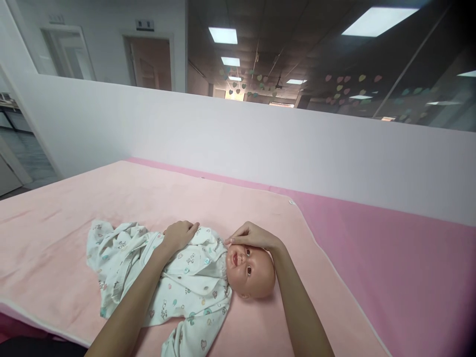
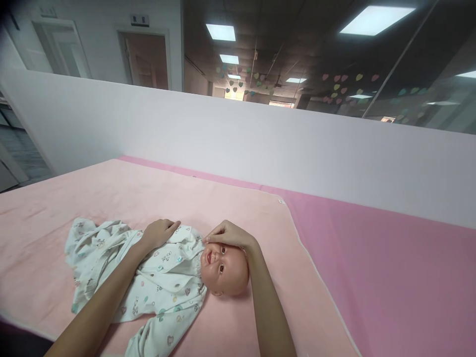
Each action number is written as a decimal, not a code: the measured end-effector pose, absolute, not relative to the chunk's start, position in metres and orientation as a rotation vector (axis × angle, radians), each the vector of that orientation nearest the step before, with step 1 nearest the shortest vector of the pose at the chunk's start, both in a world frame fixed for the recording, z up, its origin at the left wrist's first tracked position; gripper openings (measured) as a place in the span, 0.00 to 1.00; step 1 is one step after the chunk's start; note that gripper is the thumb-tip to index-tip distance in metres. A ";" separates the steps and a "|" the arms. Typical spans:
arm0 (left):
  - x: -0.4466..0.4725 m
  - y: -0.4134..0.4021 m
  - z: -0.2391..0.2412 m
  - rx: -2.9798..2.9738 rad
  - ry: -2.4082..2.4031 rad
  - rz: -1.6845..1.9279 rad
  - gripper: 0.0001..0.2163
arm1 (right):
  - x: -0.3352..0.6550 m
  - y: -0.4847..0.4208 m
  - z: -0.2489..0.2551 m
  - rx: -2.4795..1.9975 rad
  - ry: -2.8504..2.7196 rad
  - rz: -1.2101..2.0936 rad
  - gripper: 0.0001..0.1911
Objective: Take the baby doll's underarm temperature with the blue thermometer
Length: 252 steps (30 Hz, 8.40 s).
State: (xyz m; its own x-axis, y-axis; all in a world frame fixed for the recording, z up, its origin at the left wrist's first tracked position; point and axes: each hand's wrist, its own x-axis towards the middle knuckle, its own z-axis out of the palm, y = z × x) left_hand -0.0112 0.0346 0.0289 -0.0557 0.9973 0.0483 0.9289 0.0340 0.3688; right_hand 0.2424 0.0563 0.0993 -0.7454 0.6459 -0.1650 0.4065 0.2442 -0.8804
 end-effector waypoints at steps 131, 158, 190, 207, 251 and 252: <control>0.005 0.017 0.037 1.803 0.722 0.710 0.11 | 0.300 -0.153 -0.003 -1.730 -1.472 0.865 0.22; 0.002 0.012 0.031 1.746 0.793 0.722 0.15 | 0.257 -0.167 -0.034 -1.785 -1.649 -0.166 0.17; 0.005 0.020 0.027 1.799 0.799 0.659 0.14 | 0.156 -0.073 -0.022 -1.110 -1.752 0.013 0.15; 0.001 0.017 0.030 1.808 0.742 0.605 0.12 | 0.153 -0.072 -0.021 -1.185 -1.666 0.034 0.12; -0.001 0.020 0.025 1.796 0.732 0.587 0.12 | 0.153 -0.069 -0.024 -1.127 -1.633 0.021 0.10; -0.001 0.021 0.025 1.789 0.734 0.585 0.12 | 0.153 -0.069 -0.024 -1.132 -1.630 0.027 0.10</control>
State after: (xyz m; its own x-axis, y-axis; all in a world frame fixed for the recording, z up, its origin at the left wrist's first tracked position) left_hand -0.0012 0.0208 0.0246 0.6900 0.7227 0.0405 0.2008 -0.2448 0.9486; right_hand 0.1534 -0.0691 -0.0242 0.0541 0.6691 0.7412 0.6445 0.5436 -0.5377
